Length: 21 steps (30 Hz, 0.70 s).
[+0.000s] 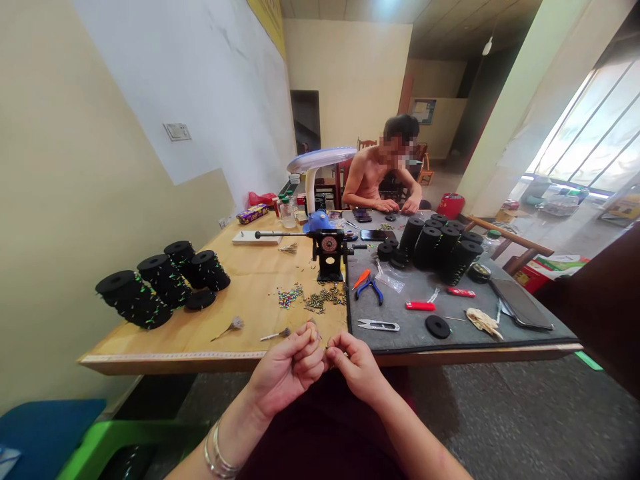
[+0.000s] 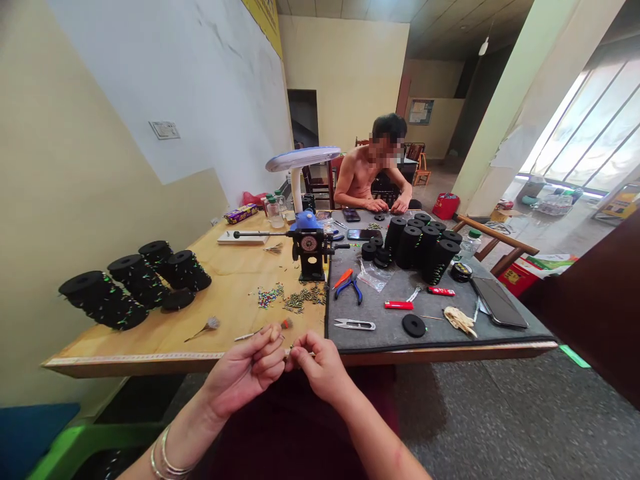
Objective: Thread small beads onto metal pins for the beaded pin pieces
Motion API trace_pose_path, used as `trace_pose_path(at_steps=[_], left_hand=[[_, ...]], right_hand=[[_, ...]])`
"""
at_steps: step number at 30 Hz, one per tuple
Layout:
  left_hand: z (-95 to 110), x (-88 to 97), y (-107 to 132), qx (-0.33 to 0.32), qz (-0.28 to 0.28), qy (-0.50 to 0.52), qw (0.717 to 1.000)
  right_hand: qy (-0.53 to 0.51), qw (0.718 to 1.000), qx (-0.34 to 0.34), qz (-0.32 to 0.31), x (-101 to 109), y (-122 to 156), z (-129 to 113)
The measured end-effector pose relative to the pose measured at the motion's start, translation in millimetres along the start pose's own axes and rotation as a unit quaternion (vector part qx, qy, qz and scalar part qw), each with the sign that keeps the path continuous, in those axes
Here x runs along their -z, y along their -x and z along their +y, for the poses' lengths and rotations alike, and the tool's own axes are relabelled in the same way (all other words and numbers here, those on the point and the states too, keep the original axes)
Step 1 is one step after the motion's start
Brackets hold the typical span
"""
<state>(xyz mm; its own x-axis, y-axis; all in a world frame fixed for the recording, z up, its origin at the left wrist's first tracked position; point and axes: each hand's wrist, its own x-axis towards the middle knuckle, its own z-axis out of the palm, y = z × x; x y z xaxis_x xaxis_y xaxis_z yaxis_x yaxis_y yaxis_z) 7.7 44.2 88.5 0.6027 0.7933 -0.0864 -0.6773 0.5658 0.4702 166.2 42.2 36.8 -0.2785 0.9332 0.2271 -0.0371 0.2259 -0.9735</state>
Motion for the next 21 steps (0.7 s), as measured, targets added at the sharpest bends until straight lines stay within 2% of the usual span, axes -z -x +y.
trace_pose_path(at_steps=[10, 18, 21], left_hand=[[1.9, -2.7, 0.3, -0.005, 0.008, -0.020, 1.000], [1.3, -2.0, 0.1, -0.006, -0.009, -0.022, 1.000], [0.8, 0.5, -1.1, -0.002, -0.003, -0.021, 1.000]], right_hand=[[0.021, 1.000, 0.015, -0.001, 0.3, 3.1, -2.1], [0.042, 0.999, 0.018, 0.010, 0.0, 5.1, 5.2], [0.091, 0.995, 0.025, 0.015, 1.9, 4.5, 2.3]])
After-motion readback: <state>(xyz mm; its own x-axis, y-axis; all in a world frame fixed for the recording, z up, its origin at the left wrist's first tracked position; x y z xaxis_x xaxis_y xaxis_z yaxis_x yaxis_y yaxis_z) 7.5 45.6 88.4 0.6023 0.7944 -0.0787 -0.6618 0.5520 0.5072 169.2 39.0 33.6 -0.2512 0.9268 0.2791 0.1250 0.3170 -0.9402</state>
